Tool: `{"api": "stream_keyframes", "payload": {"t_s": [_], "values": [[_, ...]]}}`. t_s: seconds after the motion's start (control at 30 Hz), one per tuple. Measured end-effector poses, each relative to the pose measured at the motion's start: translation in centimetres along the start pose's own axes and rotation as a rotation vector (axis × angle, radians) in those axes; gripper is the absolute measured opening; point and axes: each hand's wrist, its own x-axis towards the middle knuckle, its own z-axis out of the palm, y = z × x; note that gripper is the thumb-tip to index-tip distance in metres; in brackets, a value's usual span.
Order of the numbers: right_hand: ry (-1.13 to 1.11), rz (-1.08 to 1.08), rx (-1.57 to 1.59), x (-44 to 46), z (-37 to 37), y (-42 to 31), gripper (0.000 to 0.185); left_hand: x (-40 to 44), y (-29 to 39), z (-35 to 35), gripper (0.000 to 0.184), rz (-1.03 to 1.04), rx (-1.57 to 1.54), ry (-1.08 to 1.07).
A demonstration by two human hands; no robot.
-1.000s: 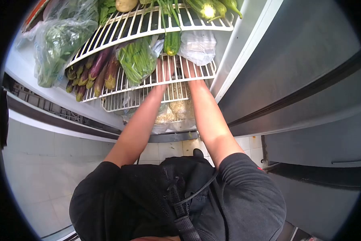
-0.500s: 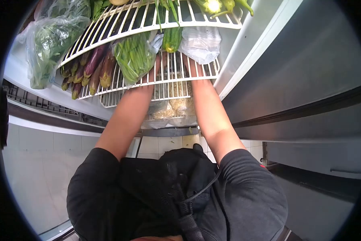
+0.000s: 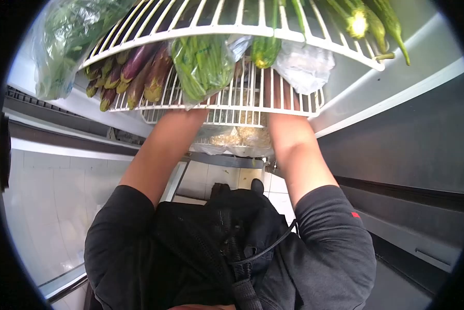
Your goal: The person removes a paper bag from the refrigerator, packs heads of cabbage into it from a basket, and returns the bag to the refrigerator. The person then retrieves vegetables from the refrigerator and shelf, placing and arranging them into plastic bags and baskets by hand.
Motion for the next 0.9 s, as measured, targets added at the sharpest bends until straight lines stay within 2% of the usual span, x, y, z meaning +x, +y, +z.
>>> {"api": "stream_keyframes", "payload": {"t_s": [0.17,0.4,0.7,0.9], "values": [[-0.011,-0.019,0.001,-1.4,-1.2,-0.2,0.036,-0.5,-1.8,-1.0,0.05,0.043,0.076,-0.024],[0.001,-0.026,-0.02,-0.7,-0.7,-0.6,0.036,-0.2,-8.2,-2.9,0.05,0.194,0.375,0.035],[0.01,-0.058,-0.024,1.8,0.6,0.0,0.038,-0.7,-9.0,-4.0,0.051,0.252,0.437,0.073],[0.01,-0.116,-0.011,2.2,-1.9,-0.3,0.038,0.7,-9.5,-3.2,0.051,0.323,0.575,0.154]]}}
